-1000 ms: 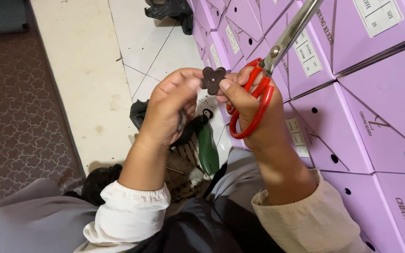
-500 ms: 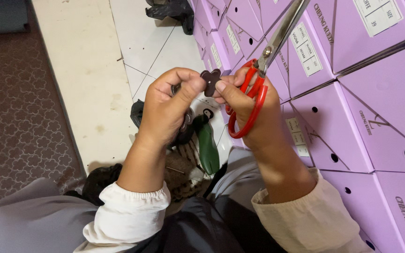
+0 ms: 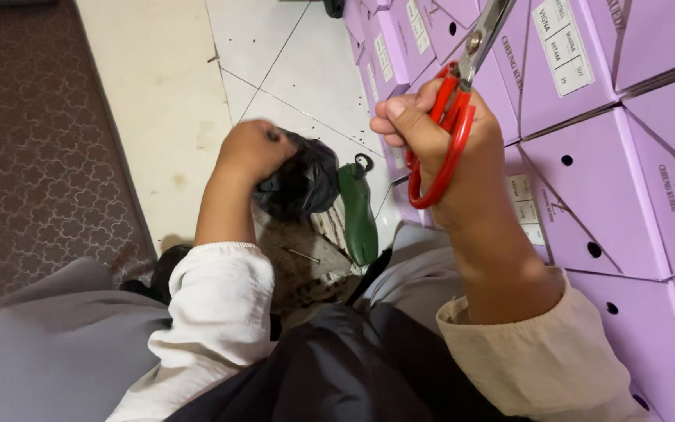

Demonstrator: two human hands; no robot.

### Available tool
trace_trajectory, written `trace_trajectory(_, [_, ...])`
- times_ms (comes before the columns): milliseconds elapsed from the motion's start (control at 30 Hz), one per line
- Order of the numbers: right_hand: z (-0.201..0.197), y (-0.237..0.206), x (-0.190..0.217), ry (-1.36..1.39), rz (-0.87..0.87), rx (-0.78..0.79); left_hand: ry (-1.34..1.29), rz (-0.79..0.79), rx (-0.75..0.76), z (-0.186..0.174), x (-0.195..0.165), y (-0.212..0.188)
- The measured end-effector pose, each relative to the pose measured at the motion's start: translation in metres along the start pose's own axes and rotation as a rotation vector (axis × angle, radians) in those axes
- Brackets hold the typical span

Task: The person trims the edges of a dark flower-shaped craft piece using red-handled scissors. After trimming, they place the piece into a black plastic bag and use a green shoe last to press the item against a cloth on the floor.

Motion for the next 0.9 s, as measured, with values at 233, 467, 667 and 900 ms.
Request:
trace_trajectory(233, [0.001,0.004,-0.010,0.009,0.040,0.048,0.004,-0.210,-0.047,0.021,0.052,0.024])
trace_trajectory(467, [0.004,0.009,-0.023,0.078,0.026,0.161,-1.164,0.066,0.702,0.025,-0.051,-0.021])
trace_trajectory(667, [0.012,0.001,-0.010,-0.124,-0.207,0.281,-1.294,0.110,1.120,0.018,-0.109,-0.077])
trace_trajectory(900, [0.015,-0.003,-0.022,-0.194,-0.045,0.366,-1.317,-0.097,1.085,0.022,-0.113,-0.089])
Point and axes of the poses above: each hand's wrist, its own y-axis towards the middle knuckle, its own z-axis out of the palm, x = y × z, the point moved 5 cm from there along y, towards the middle knuckle, and after that the axes turned 8 degrees about -z, right-handed, at the moved point
